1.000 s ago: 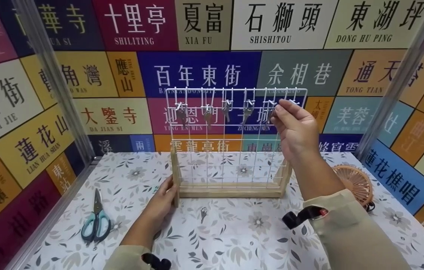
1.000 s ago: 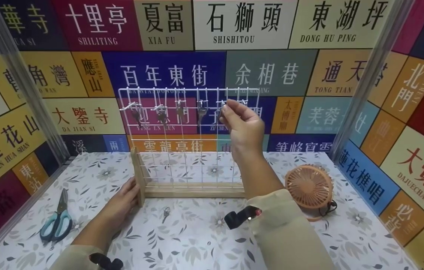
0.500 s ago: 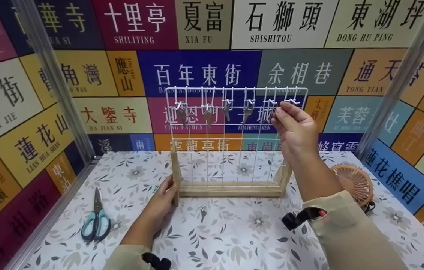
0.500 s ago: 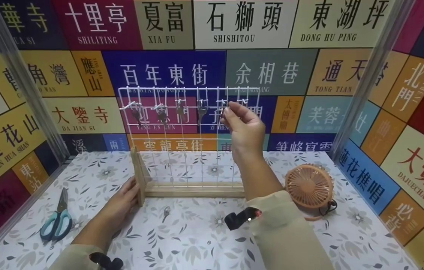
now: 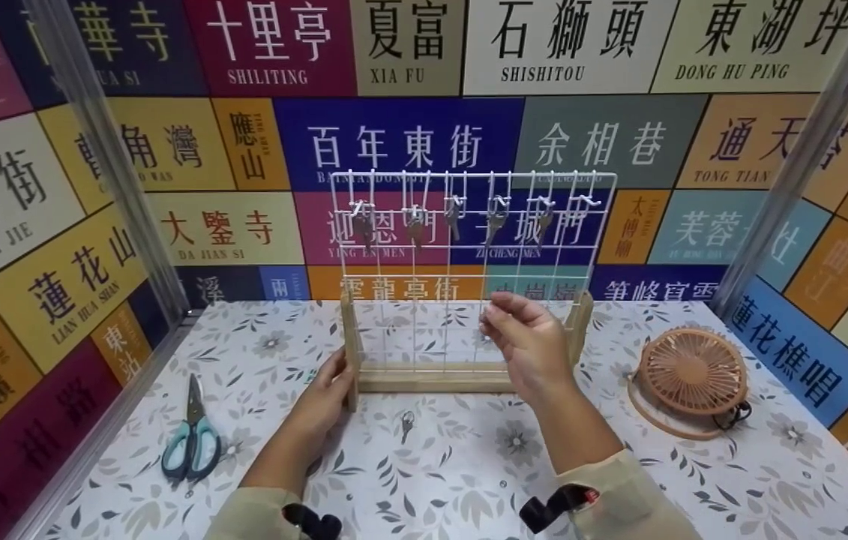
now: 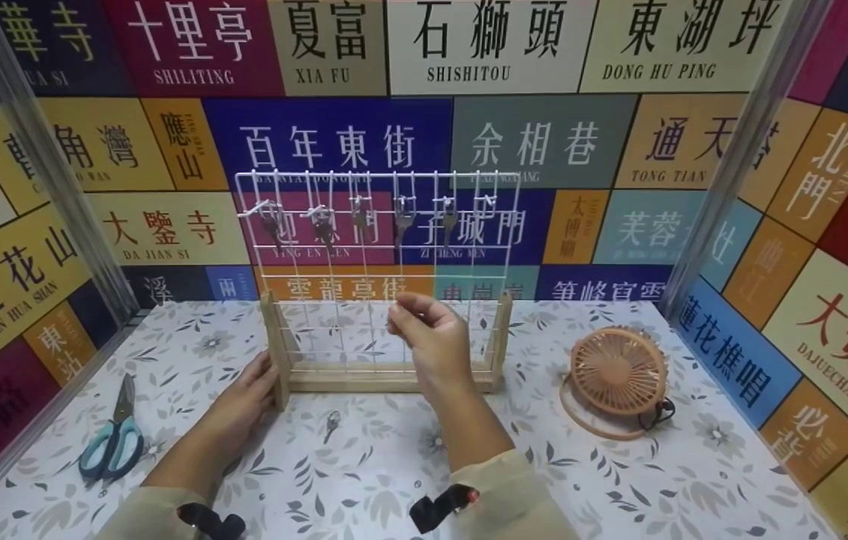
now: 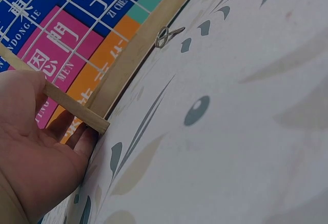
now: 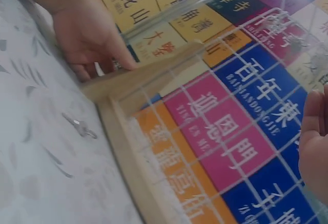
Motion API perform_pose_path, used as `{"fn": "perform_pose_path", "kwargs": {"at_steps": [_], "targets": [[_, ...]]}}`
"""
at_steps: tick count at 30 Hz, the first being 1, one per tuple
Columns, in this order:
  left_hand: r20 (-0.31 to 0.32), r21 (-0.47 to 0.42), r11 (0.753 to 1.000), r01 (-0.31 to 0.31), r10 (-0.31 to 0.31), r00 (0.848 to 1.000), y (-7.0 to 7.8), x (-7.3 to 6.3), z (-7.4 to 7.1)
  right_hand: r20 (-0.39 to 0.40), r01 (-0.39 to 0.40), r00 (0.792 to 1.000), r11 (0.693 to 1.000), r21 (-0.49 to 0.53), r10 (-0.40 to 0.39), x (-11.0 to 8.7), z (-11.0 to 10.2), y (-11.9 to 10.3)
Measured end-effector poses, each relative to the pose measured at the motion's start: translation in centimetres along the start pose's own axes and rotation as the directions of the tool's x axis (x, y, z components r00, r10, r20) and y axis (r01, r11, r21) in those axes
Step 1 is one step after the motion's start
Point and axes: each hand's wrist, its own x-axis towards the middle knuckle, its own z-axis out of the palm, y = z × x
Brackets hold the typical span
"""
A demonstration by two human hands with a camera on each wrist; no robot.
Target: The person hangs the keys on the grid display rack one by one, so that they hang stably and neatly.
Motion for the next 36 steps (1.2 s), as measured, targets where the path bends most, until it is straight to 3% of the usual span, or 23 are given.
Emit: {"fn": "perform_pose_path", "kwargs": {"at_steps": [9,19,22,28,31,36], "targets": [[0.001,-0.019,1.0,-0.011,0.011,1.0,-0.2,0.2,0.0,0.13,-0.123,0.983,0.991,-0.059,0.13,-0.9,2.2,4.3],[-0.005,-0.015,1.0,-0.002,0.002,1.0,-0.1,0.3,-0.1,0.144,-0.231,0.954,0.949,-0.213,0.265,-0.9,3.1,9.0],[-0.002,-0.008,1.0,0.013,-0.013,1.0,-0.1,0.3,-0.1,0.139,-0.244,0.944,0.915,-0.322,0.301,-1.0,2.5,10.6],[0.001,-0.019,1.0,0.016,-0.016,1.0,0.0,0.1,0.0,0.186,-0.206,0.916,0.817,-0.539,0.354,-1.6,1.0,12.5],[0.005,-0.026,1.0,0.001,-0.001,1.0,-0.1,0.2,0.1,0.232,-0.144,0.906,0.772,-0.619,0.355,-1.7,0.3,13.3],[0.001,-0.031,1.0,-0.007,0.007,1.0,-0.2,0.2,0.1,0.328,0.023,0.893,0.696,-0.718,0.309,-1.7,-0.3,14.5]]}}
